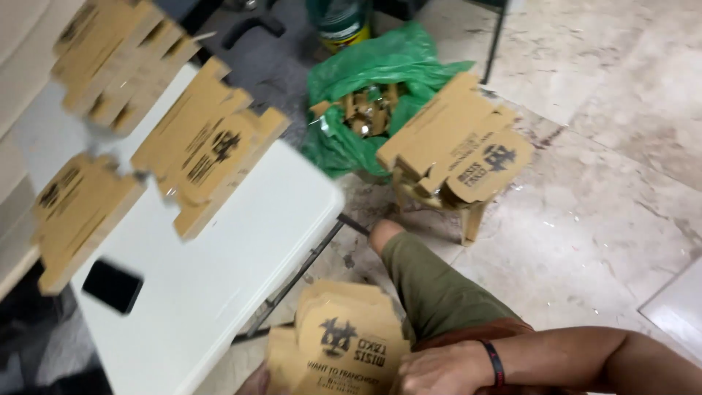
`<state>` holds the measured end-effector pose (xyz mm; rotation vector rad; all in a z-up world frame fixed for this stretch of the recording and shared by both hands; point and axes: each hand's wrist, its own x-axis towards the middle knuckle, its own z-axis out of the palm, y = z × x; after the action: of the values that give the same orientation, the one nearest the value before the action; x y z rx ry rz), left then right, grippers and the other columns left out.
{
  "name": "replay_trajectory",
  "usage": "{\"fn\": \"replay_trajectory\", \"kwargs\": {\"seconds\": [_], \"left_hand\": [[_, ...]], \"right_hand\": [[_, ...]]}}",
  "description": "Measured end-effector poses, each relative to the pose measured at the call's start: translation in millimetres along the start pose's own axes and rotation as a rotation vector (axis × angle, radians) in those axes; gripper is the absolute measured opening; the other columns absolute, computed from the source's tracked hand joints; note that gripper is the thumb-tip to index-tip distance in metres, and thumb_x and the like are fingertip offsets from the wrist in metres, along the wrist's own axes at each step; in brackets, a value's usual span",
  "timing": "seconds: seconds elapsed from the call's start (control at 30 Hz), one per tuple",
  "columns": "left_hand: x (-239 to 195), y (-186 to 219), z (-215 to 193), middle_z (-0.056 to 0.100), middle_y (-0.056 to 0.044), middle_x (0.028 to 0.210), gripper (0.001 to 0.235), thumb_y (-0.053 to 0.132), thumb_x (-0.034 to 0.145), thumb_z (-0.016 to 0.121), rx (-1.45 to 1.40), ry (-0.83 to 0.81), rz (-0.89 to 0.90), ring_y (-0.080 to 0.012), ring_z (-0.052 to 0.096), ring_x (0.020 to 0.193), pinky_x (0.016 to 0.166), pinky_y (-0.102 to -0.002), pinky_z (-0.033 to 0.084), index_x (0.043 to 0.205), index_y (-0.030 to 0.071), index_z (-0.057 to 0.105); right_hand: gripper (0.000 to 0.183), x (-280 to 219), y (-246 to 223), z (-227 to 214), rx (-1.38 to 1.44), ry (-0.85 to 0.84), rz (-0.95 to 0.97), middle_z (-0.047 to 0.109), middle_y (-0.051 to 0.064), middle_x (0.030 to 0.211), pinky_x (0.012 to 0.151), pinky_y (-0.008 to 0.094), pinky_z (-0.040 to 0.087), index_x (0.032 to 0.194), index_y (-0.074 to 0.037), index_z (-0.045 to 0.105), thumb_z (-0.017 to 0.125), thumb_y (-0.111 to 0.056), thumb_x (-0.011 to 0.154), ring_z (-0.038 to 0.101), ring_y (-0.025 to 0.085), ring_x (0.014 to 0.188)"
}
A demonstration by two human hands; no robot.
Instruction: Folding flat cardboard templates into boxes and stacking them on a table.
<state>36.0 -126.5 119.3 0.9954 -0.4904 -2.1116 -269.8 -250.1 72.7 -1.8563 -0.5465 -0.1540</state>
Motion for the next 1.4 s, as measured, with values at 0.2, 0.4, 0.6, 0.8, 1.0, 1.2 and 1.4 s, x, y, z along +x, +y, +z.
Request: {"fn": "replay_trajectory", "kwargs": {"seconds": [0.2, 0.4, 0.6, 0.8, 1.0, 1.2, 1.4], "left_hand": [[35.9, 17.0, 0.8, 0.063, -0.027, 0.144, 0.082, 0.027, 0.086, 0.097, 0.216, 0.152, -0.182, -0.0404, 0.065, 0.132, 0.112, -0.054, 0.052, 0.144, 0.002, 0.046], [27.4, 15.5, 4.1, 0.075, -0.022, 0.135, 0.063, 0.021, 0.081, 0.087, 0.395, 0.421, -0.226, -0.0358, 0.073, 0.125, 0.111, -0.049, 0.055, 0.136, 0.001, 0.063], [-35.6, -26.6, 47.4, 0.076, -0.009, 0.138, 0.057, 0.022, 0.084, 0.080, 0.423, 0.980, -0.326, -0.0250, 0.071, 0.128, 0.112, -0.039, 0.053, 0.138, 0.011, 0.066], [-33.9, 0.7, 108.0, 0.067, 0.007, 0.128, 0.034, 0.044, 0.096, 0.067, 0.826, 0.982, -0.655, -0.0111, 0.064, 0.118, 0.099, -0.029, 0.048, 0.126, 0.027, 0.062], [-3.0, -9.7, 124.9, 0.060, -0.008, 0.114, 0.016, 0.018, 0.102, 0.055, 1.368, 0.694, -0.458, -0.0243, 0.063, 0.103, 0.085, -0.038, 0.052, 0.115, 0.011, 0.049], [35.5, -49.4, 143.6, 0.061, -0.020, 0.110, 0.031, 0.009, 0.090, 0.059, 1.825, 0.995, -0.150, -0.0386, 0.060, 0.108, 0.115, -0.062, 0.031, 0.121, 0.005, 0.056], [-66.6, -99.0, 131.3, 0.059, -0.001, 0.148, 0.059, 0.021, 0.083, 0.074, 1.321, 1.443, 0.821, -0.0269, 0.038, 0.150, 0.126, -0.057, 0.010, 0.139, 0.017, 0.057]], "right_hand": [[0.041, -78.9, -42.3, -81.2, -0.090, 0.573, -0.194, 0.065, 0.016, 0.071, 0.053, 0.042, 0.052, 0.088, 0.000, 0.067, 0.043, -0.027, 0.106, 0.061, 0.033, 0.056], [0.037, -176.2, 68.0, -134.2, 0.195, 1.817, 0.119, 0.070, 0.009, 0.109, 0.085, 0.039, 0.063, 0.125, -0.006, 0.062, 0.073, -0.021, 0.093, 0.071, 0.022, 0.095], [0.044, -250.2, 206.6, -165.7, 0.404, 1.907, 0.681, 0.067, 0.004, 0.128, 0.088, 0.037, 0.060, 0.132, -0.010, 0.059, 0.072, -0.031, 0.096, 0.067, 0.018, 0.109], [0.077, -206.1, 94.0, -189.2, 0.093, 1.125, 1.651, 0.071, 0.030, 0.072, 0.074, 0.052, 0.059, 0.082, 0.011, 0.065, 0.068, -0.066, 0.093, 0.067, 0.038, 0.061], [0.078, 31.9, -58.6, -126.7, -0.543, 0.362, 0.961, 0.058, -0.002, 0.112, 0.087, 0.043, 0.020, 0.140, -0.029, 0.059, 0.075, -0.066, 0.073, 0.027, 0.022, 0.099], [0.025, 116.0, 7.1, -72.4, -0.711, -0.428, 0.533, 0.065, 0.006, 0.071, 0.078, 0.042, 0.040, 0.083, -0.009, 0.063, 0.070, -0.033, 0.082, 0.065, 0.025, 0.065], [0.050, 129.1, -5.0, -92.1, -0.723, -0.720, 0.719, 0.068, 0.011, 0.081, 0.063, 0.042, 0.052, 0.084, -0.004, 0.067, 0.062, -0.052, 0.096, 0.065, 0.029, 0.074]]}}
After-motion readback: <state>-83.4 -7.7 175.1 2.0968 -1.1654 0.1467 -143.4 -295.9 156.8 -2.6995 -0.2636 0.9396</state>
